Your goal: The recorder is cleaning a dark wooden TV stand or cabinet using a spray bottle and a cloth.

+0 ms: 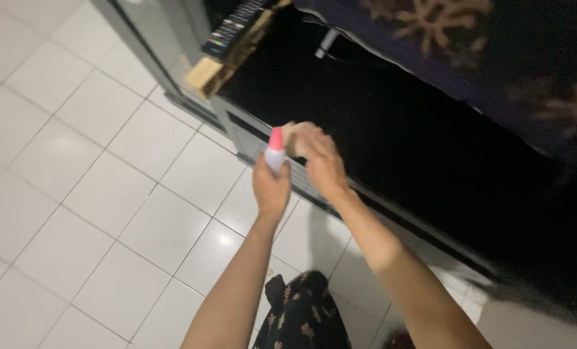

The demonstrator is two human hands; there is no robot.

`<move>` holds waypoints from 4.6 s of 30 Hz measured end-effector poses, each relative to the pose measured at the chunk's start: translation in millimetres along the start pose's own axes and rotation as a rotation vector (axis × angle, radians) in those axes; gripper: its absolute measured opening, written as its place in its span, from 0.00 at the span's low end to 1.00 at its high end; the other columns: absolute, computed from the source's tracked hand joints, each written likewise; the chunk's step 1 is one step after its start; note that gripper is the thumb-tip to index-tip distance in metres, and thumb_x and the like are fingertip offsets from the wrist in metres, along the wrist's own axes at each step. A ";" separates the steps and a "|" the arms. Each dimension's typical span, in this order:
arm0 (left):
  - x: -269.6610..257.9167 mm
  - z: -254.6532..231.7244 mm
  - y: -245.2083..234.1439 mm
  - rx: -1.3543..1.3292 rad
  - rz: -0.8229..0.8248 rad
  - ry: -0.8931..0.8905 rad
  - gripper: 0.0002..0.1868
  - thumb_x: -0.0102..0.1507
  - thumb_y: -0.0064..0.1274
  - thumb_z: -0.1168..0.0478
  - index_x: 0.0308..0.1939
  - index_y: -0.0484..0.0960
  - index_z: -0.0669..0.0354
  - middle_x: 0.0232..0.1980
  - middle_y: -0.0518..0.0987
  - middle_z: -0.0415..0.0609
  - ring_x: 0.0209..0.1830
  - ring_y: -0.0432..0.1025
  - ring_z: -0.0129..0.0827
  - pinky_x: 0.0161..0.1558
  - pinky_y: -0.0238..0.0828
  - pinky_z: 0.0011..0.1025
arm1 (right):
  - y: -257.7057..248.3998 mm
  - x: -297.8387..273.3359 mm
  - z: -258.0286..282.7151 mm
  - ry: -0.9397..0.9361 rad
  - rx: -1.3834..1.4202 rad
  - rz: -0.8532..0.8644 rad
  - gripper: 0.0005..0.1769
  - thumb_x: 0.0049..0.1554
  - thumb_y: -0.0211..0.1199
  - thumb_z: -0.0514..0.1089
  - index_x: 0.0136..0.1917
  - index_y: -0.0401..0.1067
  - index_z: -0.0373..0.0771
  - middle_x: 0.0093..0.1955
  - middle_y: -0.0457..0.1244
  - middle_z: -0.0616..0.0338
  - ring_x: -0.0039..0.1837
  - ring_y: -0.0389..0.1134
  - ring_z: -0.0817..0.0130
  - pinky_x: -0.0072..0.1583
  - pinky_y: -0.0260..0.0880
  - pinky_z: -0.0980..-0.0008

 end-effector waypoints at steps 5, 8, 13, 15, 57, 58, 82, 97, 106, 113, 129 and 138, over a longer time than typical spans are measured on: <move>-26.6 -5.7 10.7 -0.030 0.092 -0.089 0.18 0.60 0.58 0.60 0.52 0.74 0.64 0.47 0.81 0.61 0.49 0.77 0.52 0.52 0.71 0.45 | -113.3 -28.2 -52.1 0.052 0.145 -0.146 0.19 0.60 0.48 0.40 0.59 0.75 0.39 0.64 0.67 0.52 0.68 0.67 0.55 0.72 0.66 0.57; -40.8 -6.3 17.7 -0.026 0.074 -0.068 0.20 0.61 0.58 0.60 0.54 0.73 0.64 0.48 0.80 0.61 0.49 0.76 0.52 0.52 0.71 0.45 | -164.9 -70.0 -157.9 0.193 -0.007 -0.315 0.19 0.68 0.46 0.47 0.61 0.72 0.36 0.60 0.68 0.49 0.62 0.70 0.53 0.68 0.70 0.53; -73.1 -8.3 41.6 -0.002 0.094 -0.147 0.20 0.62 0.57 0.59 0.54 0.73 0.65 0.47 0.80 0.62 0.49 0.76 0.53 0.51 0.71 0.46 | -153.7 -90.5 -207.8 0.377 -0.318 -0.354 0.28 0.58 0.54 0.29 0.72 0.66 0.31 0.69 0.62 0.39 0.70 0.63 0.44 0.69 0.65 0.47; -85.5 -10.6 46.5 0.015 0.101 -0.169 0.21 0.61 0.57 0.59 0.55 0.72 0.62 0.48 0.80 0.60 0.48 0.77 0.52 0.50 0.71 0.45 | -111.8 -89.0 -210.5 0.156 -0.403 -0.385 0.31 0.61 0.57 0.28 0.77 0.62 0.29 0.80 0.54 0.41 0.80 0.56 0.42 0.78 0.54 0.47; 135.0 53.5 -108.8 -0.541 -0.087 -0.282 0.37 0.72 0.20 0.45 0.30 0.79 0.69 0.21 0.77 0.54 0.19 0.74 0.39 0.29 0.71 0.38 | 74.3 156.7 8.9 0.390 0.764 -0.098 0.13 0.57 0.55 0.38 0.49 0.79 0.34 0.45 0.72 0.55 0.46 0.73 0.68 0.50 0.73 0.70; 143.6 49.7 -110.2 -0.544 -0.082 -0.281 0.37 0.72 0.20 0.45 0.30 0.79 0.69 0.21 0.77 0.54 0.19 0.74 0.39 0.29 0.71 0.38 | 63.9 172.3 24.9 0.390 0.760 -0.101 0.13 0.57 0.55 0.38 0.49 0.79 0.34 0.45 0.72 0.55 0.46 0.73 0.68 0.50 0.73 0.70; 180.0 54.0 -81.0 -0.719 -0.003 -0.349 0.34 0.73 0.25 0.45 0.33 0.77 0.71 0.22 0.75 0.55 0.16 0.71 0.37 0.22 0.69 0.36 | 36.8 132.5 48.1 0.885 1.069 -0.113 0.15 0.56 0.70 0.49 0.45 0.80 0.32 0.39 0.70 0.58 0.38 0.68 0.75 0.40 0.68 0.76; 132.3 38.0 -24.6 -0.650 0.060 -0.343 0.35 0.73 0.25 0.43 0.34 0.78 0.68 0.22 0.76 0.55 0.18 0.72 0.36 0.23 0.69 0.34 | 17.6 92.9 -15.8 1.151 0.454 0.064 0.22 0.52 0.71 0.57 0.48 0.82 0.36 0.44 0.73 0.51 0.44 0.75 0.63 0.49 0.76 0.65; 135.9 37.5 -59.9 -0.514 -0.004 -0.375 0.35 0.72 0.26 0.43 0.35 0.80 0.69 0.27 0.80 0.55 0.20 0.77 0.39 0.27 0.74 0.35 | -42.3 92.9 10.3 1.057 0.075 0.259 0.28 0.56 0.67 0.65 0.54 0.79 0.40 0.50 0.71 0.48 0.50 0.75 0.56 0.52 0.76 0.59; 156.0 45.1 -72.1 -0.608 0.035 -0.351 0.34 0.74 0.27 0.47 0.33 0.78 0.73 0.26 0.79 0.60 0.19 0.76 0.41 0.23 0.73 0.36 | -39.4 107.5 -7.9 0.969 0.438 0.063 0.17 0.62 0.62 0.54 0.55 0.79 0.41 0.49 0.71 0.52 0.48 0.73 0.62 0.52 0.74 0.62; 235.0 119.0 -42.6 -0.740 0.189 -0.551 0.44 0.56 0.63 0.33 0.53 0.82 0.75 0.35 0.77 0.52 0.13 0.56 0.23 0.13 0.52 0.25 | 58.7 149.0 64.0 0.338 0.552 -0.323 0.23 0.58 0.60 0.31 0.67 0.65 0.35 0.64 0.62 0.45 0.68 0.64 0.50 0.69 0.63 0.60; 224.7 118.4 -53.2 -0.796 0.182 -0.503 0.41 0.59 0.57 0.31 0.49 0.79 0.72 0.36 0.76 0.51 0.19 0.67 0.31 0.18 0.61 0.26 | 138.6 119.3 85.8 0.205 0.803 -0.137 0.32 0.48 0.43 0.22 0.62 0.75 0.32 0.68 0.63 0.46 0.74 0.62 0.59 0.77 0.55 0.65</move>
Point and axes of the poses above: each hand's wrist, its own x-axis towards the middle knuckle, its own y-axis out of the palm, z = x × y, the point moved 6 cm from there along x, towards the middle knuckle
